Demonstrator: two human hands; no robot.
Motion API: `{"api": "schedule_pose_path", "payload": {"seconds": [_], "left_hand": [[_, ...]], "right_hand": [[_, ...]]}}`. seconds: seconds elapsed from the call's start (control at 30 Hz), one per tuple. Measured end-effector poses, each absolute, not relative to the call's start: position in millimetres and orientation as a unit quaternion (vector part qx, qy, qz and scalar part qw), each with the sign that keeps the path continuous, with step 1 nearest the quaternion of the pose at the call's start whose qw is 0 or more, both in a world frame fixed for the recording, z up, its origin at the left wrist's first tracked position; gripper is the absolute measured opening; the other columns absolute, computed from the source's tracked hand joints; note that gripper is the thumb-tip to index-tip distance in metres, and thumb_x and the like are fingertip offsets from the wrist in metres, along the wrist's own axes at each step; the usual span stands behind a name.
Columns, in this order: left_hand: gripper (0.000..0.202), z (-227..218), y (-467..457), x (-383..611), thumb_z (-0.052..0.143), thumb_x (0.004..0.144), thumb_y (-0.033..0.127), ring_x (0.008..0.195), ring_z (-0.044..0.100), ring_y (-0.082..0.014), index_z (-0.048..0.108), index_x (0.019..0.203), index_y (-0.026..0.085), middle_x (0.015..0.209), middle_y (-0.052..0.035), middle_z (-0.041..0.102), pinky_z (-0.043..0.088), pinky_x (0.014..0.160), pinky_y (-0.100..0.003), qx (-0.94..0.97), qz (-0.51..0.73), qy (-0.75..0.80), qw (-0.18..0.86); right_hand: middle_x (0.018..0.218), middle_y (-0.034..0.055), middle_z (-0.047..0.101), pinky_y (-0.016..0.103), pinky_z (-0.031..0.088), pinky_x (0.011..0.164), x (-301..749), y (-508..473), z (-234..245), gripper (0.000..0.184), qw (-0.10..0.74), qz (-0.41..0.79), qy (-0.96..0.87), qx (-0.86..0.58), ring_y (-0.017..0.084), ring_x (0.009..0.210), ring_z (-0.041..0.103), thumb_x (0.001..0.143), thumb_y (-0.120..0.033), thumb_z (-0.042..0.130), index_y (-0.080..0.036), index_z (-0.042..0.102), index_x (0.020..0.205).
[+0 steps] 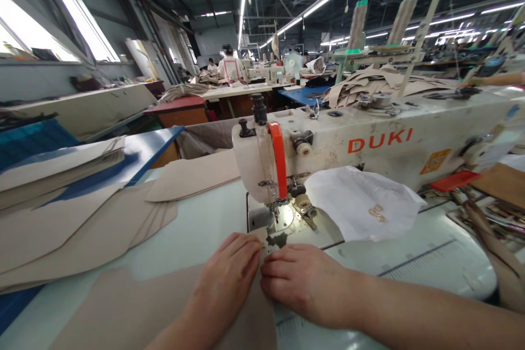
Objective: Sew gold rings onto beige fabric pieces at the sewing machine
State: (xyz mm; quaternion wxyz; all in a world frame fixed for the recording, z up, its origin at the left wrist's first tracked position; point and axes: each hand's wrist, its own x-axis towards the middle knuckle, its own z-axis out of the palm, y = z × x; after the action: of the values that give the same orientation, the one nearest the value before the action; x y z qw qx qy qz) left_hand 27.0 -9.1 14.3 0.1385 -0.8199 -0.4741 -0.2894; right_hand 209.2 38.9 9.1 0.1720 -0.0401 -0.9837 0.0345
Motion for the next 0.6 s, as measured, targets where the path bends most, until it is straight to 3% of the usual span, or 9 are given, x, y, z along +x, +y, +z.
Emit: {"api": "schedule_pose_path", "payload": {"seconds": [0.6], "left_hand": [[0.023, 11.4, -8.4, 26.7, 0.038, 0.093, 0.017, 0.075, 0.058, -0.0159, 0.058, 0.082, 0.016, 0.079, -0.003, 0.065, 0.051, 0.071, -0.029, -0.824, -0.281, -0.478, 0.113]], "right_hand": [[0.098, 0.0048, 0.063, 0.03, 0.041, 0.088, 208.1, 39.0, 8.2, 0.016, 0.2, 0.022, -0.977, -0.066, 0.017, 0.095, 0.053, 0.093, -0.022, 0.045, -0.015, 0.059, 0.095]]}}
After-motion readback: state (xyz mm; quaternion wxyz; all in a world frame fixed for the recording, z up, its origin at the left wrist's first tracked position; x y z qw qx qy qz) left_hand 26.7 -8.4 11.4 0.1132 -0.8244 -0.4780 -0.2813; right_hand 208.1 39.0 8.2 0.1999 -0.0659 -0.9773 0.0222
